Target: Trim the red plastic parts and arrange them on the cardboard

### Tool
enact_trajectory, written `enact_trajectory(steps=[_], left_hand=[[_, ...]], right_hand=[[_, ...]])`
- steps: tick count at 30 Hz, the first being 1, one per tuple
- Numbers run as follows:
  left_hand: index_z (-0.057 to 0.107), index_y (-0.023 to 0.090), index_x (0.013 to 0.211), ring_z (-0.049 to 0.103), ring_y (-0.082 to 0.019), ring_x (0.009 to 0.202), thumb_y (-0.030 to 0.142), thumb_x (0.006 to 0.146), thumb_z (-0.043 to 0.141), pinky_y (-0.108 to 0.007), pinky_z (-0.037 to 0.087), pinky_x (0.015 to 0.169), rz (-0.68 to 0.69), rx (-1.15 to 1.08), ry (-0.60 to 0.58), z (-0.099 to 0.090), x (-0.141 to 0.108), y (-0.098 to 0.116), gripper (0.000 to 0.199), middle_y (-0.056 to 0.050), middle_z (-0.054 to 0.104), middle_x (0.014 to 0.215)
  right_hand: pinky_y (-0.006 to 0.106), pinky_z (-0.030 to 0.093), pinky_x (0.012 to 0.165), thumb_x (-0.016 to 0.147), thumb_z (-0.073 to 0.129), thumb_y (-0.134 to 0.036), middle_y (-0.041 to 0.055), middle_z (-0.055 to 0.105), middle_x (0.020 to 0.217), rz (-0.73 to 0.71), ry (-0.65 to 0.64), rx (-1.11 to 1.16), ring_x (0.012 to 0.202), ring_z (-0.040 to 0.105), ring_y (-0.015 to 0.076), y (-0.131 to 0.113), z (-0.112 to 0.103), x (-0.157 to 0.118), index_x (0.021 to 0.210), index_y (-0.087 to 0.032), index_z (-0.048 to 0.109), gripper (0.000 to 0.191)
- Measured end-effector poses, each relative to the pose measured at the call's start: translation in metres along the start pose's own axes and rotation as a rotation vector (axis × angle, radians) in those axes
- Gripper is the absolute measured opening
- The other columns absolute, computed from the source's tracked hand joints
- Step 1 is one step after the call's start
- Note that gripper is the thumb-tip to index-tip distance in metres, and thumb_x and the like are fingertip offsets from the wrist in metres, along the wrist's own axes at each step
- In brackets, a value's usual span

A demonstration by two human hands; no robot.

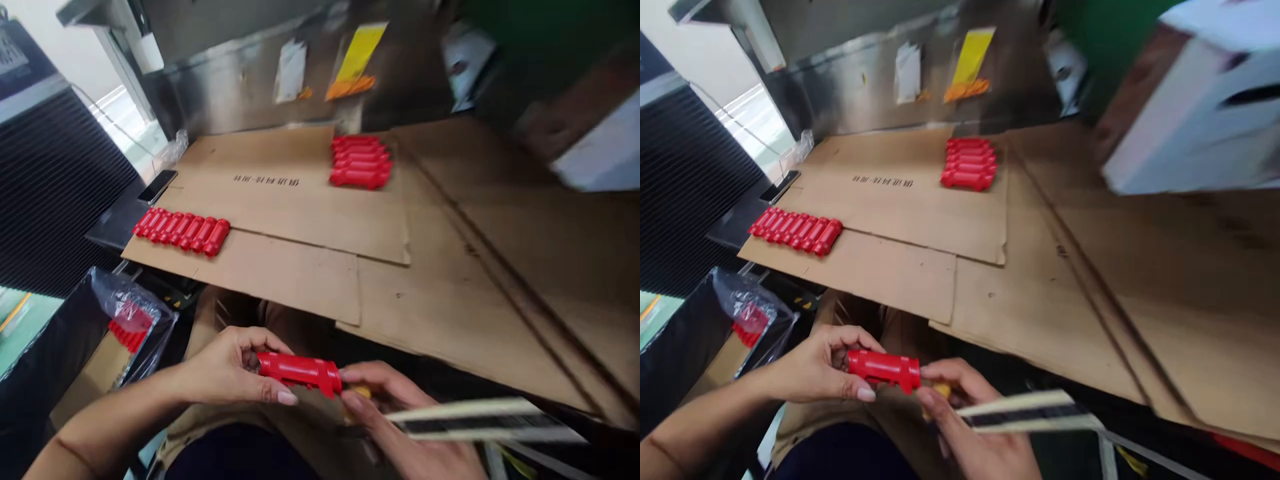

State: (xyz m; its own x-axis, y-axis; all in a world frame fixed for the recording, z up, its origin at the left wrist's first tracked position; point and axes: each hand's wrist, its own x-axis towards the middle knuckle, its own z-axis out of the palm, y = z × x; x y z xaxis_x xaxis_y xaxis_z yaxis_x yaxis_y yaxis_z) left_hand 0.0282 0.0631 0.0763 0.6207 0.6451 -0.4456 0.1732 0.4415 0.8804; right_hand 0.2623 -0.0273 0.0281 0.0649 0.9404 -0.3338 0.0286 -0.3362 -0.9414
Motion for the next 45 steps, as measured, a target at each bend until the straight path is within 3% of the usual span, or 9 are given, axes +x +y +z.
enact_trajectory(steps=[4,9,15,24,28,33,36,40,45], left_hand=[[0.057,0.02,0.088,0.052,-0.009,0.048,0.042,0.05,0.102,-0.022,0.043,0.049,-0.097,-0.329,0.322,0.011,-0.022,-0.063,0.064,0.003,0.066,0.068],[0.059,0.017,0.081,0.047,-0.006,0.055,0.048,0.058,0.099,-0.018,0.033,0.052,0.047,-0.311,0.649,0.016,-0.034,-0.082,0.056,0.005,0.06,0.063],[0.056,0.018,0.079,0.034,-0.004,0.049,0.065,0.072,0.086,-0.019,0.023,0.047,0.071,-0.44,0.637,0.017,-0.032,-0.084,0.056,0.008,0.05,0.058],[0.056,0.018,0.08,0.038,-0.006,0.053,0.068,0.076,0.081,-0.02,0.028,0.05,0.087,-0.43,0.62,0.018,-0.027,-0.093,0.055,0.006,0.051,0.062],[0.066,0.018,0.091,0.049,-0.011,0.066,0.056,0.085,0.079,-0.025,0.039,0.061,0.223,-0.238,0.641,0.013,-0.031,-0.099,0.04,0.0,0.059,0.077],[0.071,0.021,0.102,0.06,-0.019,0.091,0.036,0.079,0.087,-0.032,0.05,0.082,0.395,-0.066,0.609,0.012,-0.03,-0.101,0.033,-0.006,0.061,0.102],[0.064,0.021,0.097,0.055,-0.014,0.077,0.035,0.067,0.096,-0.025,0.047,0.067,0.297,-0.184,0.677,0.016,-0.022,-0.1,0.046,-0.001,0.058,0.092],[0.06,0.019,0.079,0.047,-0.009,0.057,0.056,0.08,0.083,-0.021,0.039,0.048,0.229,-0.461,0.716,0.02,-0.011,-0.1,0.044,0.003,0.055,0.074],[0.071,0.018,0.091,0.055,-0.009,0.065,0.053,0.076,0.088,-0.02,0.049,0.063,0.238,-0.71,0.655,0.026,-0.009,-0.095,0.042,0.003,0.06,0.073]], right_hand=[[0.018,0.039,0.041,0.082,0.075,-0.069,-0.0051,0.055,0.057,0.134,-0.127,0.069,0.043,0.049,0.0084,0.003,0.036,0.007,0.086,-0.022,0.069,0.048],[0.018,0.04,0.042,0.086,0.072,-0.068,-0.0039,0.059,0.06,0.158,-0.087,0.101,0.042,0.049,0.0072,0.005,0.068,-0.001,0.081,-0.02,0.066,0.049],[0.022,0.039,0.043,0.086,0.07,-0.072,-0.0027,0.058,0.056,0.102,-0.013,0.059,0.043,0.049,0.0098,0.002,0.072,-0.007,0.073,-0.021,0.066,0.053],[0.024,0.04,0.048,0.095,0.062,-0.064,-0.0028,0.056,0.056,-0.026,0.051,-0.193,0.05,0.051,0.0132,0.015,0.065,-0.011,0.075,-0.023,0.066,0.046],[0.025,0.049,0.059,0.097,0.061,-0.059,-0.0012,0.065,0.065,-0.186,0.082,-0.361,0.059,0.059,0.0153,0.022,0.059,-0.004,0.076,-0.024,0.067,0.041],[0.023,0.046,0.045,0.097,0.06,-0.059,-0.002,0.062,0.06,-0.181,-0.017,-0.303,0.049,0.057,0.0144,0.032,0.06,0.004,0.079,-0.024,0.067,0.041],[0.022,0.05,0.049,0.097,0.062,-0.056,-0.0005,0.066,0.063,-0.221,-0.044,-0.315,0.055,0.062,0.0155,0.038,0.063,0.001,0.078,-0.024,0.067,0.038],[0.021,0.048,0.047,0.098,0.062,-0.048,-0.0024,0.065,0.061,-0.313,-0.01,-0.408,0.05,0.061,0.0138,0.041,0.066,-0.008,0.076,-0.025,0.065,0.033],[0.025,0.056,0.06,0.099,0.066,-0.037,-0.0003,0.073,0.071,-0.538,0.149,-0.512,0.055,0.067,0.0156,0.042,0.077,-0.015,0.088,-0.026,0.069,0.015]])
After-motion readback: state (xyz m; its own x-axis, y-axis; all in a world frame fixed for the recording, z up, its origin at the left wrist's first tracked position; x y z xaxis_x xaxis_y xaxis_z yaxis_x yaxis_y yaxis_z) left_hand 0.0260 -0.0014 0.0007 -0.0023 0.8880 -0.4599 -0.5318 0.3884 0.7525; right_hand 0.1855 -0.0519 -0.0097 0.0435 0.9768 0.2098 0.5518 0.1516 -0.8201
